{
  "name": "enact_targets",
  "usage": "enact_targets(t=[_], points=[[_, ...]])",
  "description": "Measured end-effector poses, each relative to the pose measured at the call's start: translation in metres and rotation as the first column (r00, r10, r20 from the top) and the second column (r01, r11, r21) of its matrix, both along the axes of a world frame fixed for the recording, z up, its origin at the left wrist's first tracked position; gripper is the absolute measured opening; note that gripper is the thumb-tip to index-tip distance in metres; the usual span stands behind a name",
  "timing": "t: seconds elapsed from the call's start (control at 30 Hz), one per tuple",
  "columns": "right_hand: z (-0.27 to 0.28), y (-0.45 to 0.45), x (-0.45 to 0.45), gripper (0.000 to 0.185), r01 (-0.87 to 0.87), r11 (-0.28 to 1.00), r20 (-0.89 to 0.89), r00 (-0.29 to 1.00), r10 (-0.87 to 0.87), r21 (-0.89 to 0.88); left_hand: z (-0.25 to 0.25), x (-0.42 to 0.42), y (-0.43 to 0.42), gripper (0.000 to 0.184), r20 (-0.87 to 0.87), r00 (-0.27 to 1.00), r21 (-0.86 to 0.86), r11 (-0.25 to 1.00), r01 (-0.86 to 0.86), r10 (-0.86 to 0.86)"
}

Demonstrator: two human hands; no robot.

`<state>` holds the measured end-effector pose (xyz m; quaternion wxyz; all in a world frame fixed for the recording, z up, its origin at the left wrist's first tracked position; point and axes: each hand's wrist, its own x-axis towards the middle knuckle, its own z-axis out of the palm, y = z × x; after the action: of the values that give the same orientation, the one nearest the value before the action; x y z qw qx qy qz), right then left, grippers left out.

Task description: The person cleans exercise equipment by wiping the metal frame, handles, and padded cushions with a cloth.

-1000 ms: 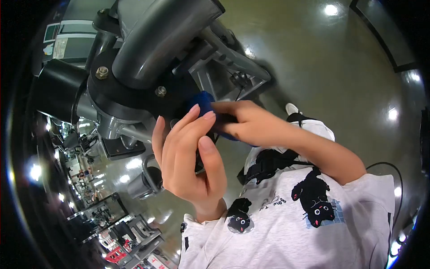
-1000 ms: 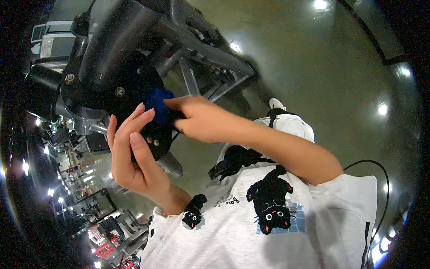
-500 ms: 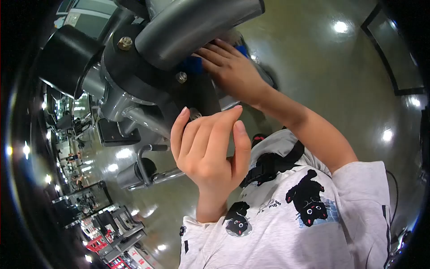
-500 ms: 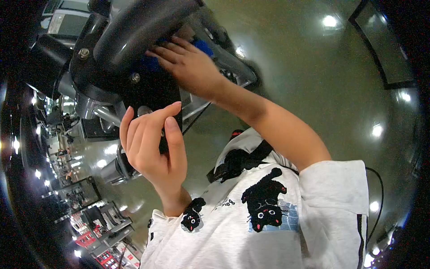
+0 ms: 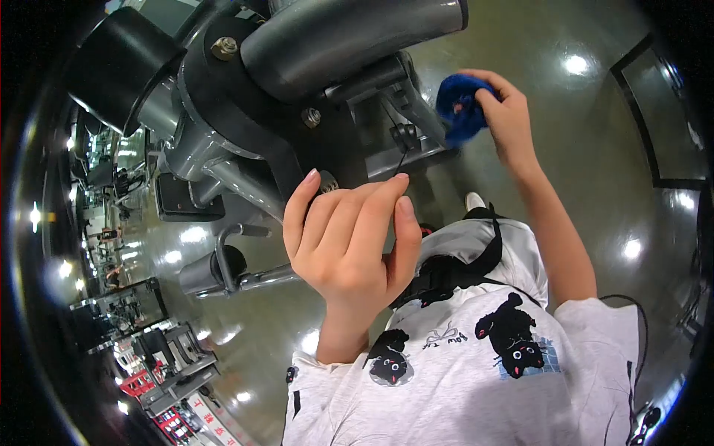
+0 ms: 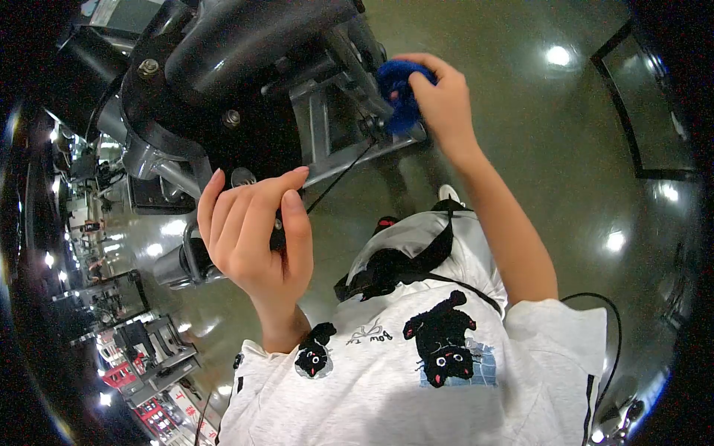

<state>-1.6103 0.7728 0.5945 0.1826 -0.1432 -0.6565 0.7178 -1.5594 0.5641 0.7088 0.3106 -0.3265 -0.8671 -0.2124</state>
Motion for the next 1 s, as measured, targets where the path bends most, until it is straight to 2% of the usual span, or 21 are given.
enact_targets(t=[0.07,0.1,0.17,0.2,0.23,0.27,0.3,0.33,0.4,0.43,0.5,0.53,0.6,0.63,0.67,0.7,0.73,0.8,0.83,0.93,1.0], points=[[0.013,-0.007,0.009,0.03,-0.191,0.981,0.002,0.982,0.191,-0.034,0.0,0.0,0.0,0.01,-0.006,1.0,0.008,1.0,-0.016,0.016],[0.024,-0.015,0.013,0.03,-0.204,0.979,-0.008,0.979,0.204,-0.026,-0.001,0.0,0.0,0.01,0.0,1.0,0.017,1.0,-0.003,0.003],[0.05,-0.035,0.02,0.032,-0.197,0.977,-0.198,0.964,0.177,-0.087,0.0,0.0,-0.001,0.011,0.013,1.0,0.036,0.999,0.019,-0.02],[0.064,-0.04,0.025,0.032,-0.209,0.974,-0.208,0.96,0.189,-0.082,0.001,0.0,-0.003,0.011,0.003,1.0,0.039,0.999,0.008,-0.008],[0.079,-0.043,0.031,0.034,-0.187,0.982,-0.269,0.946,0.179,-0.004,0.003,0.001,-0.004,0.011,0.047,0.997,0.081,0.995,0.059,-0.063],[0.091,-0.046,0.032,0.037,-0.159,0.985,-0.33,0.928,0.174,0.072,0.003,0.001,-0.006,0.011,0.087,0.989,0.126,0.986,0.108,-0.12],[0.097,-0.051,0.029,0.038,-0.08,0.993,-0.48,0.87,0.11,0.084,0.002,0.001,-0.007,0.012,0.089,0.983,0.168,0.975,0.145,-0.161],[0.102,-0.049,0.026,0.038,-0.087,0.992,-0.489,0.864,0.121,0.092,0.003,0.002,-0.008,0.012,0.077,0.985,0.173,0.975,0.138,-0.153],[0.11,-0.035,0.017,0.035,0.073,0.94,-0.73,0.651,0.207,0.332,0.0,0.001,0.0,0.011,0.125,0.981,0.209,0.97,0.123,-0.152],[0.118,-0.035,0.012,0.035,0.067,0.938,-0.734,0.642,0.22,0.34,-0.002,-0.001,0.001,0.01,0.086,0.985,0.221,0.967,0.129,-0.151],[0.134,-0.043,-0.008,0.036,0.395,0.814,-0.822,0.545,0.165,0.426,-0.001,0.0,0.003,0.009,0.079,0.988,0.201,0.972,0.119,-0.137],[0.135,-0.052,-0.027,0.036,0.391,0.813,-0.824,0.539,0.177,0.431,0.0,0.0,0.003,0.007,0.083,0.988,0.172,0.978,0.115,-0.131],[0.137,-0.072,-0.062,0.057,0.484,0.766,-0.851,0.503,0.152,0.423,-0.002,-0.001,0.005,0.007,0.06,0.991,0.178,0.978,0.108,-0.121],[0.138,-0.075,-0.057,0.057,0.482,0.764,-0.851,0.499,0.162,0.428,-0.003,-0.001,0.006,0.006,0.042,0.992,0.174,0.979,0.109,-0.118],[0.139,-0.078,-0.045,0.049,0.568,0.478,-0.716,0.665,0.212,0.669,-0.003,-0.002,0.006,0.006,0.038,0.993,0.183,0.977,0.106,-0.115],[0.142,-0.08,-0.038,0.041,0.543,0.131,-0.559,0.81,0.18,0.829,-0.004,-0.002,0.006,0.005,0.034,0.993,0.173,0.98,0.104,-0.111],[0.139,-0.079,-0.039,0.041,0.545,0.126,-0.559,0.808,0.187,0.829,-0.004,-0.001,0.006,0.005,0.032,0.994,0.162,0.982,0.101,-0.107],[0.127,-0.076,-0.042,0.046,0.598,0.202,-0.63,0.751,0.196,0.776,-0.002,0.0,0.007,0.005,0.041,0.994,0.156,0.984,0.09,-0.098],[0.122,-0.075,-0.037,0.048,0.563,0.19,-0.593,0.783,0.188,0.804,-0.001,0.001,0.007,0.005,0.056,0.994,0.141,0.987,0.083,-0.091],[0.102,-0.064,-0.026,0.051,0.579,0.192,-0.609,0.748,0.263,0.793,0.0,0.001,0.007,0.005,0.06,0.995,0.12,0.99,0.069,-0.077],[0.09,-0.05,-0.019,0.053,0.524,0.178,-0.553,0.782,0.287,0.833,0.0,0.001,0.007,0.005,0.057,0.996,0.129,0.99,0.059,-0.067]])
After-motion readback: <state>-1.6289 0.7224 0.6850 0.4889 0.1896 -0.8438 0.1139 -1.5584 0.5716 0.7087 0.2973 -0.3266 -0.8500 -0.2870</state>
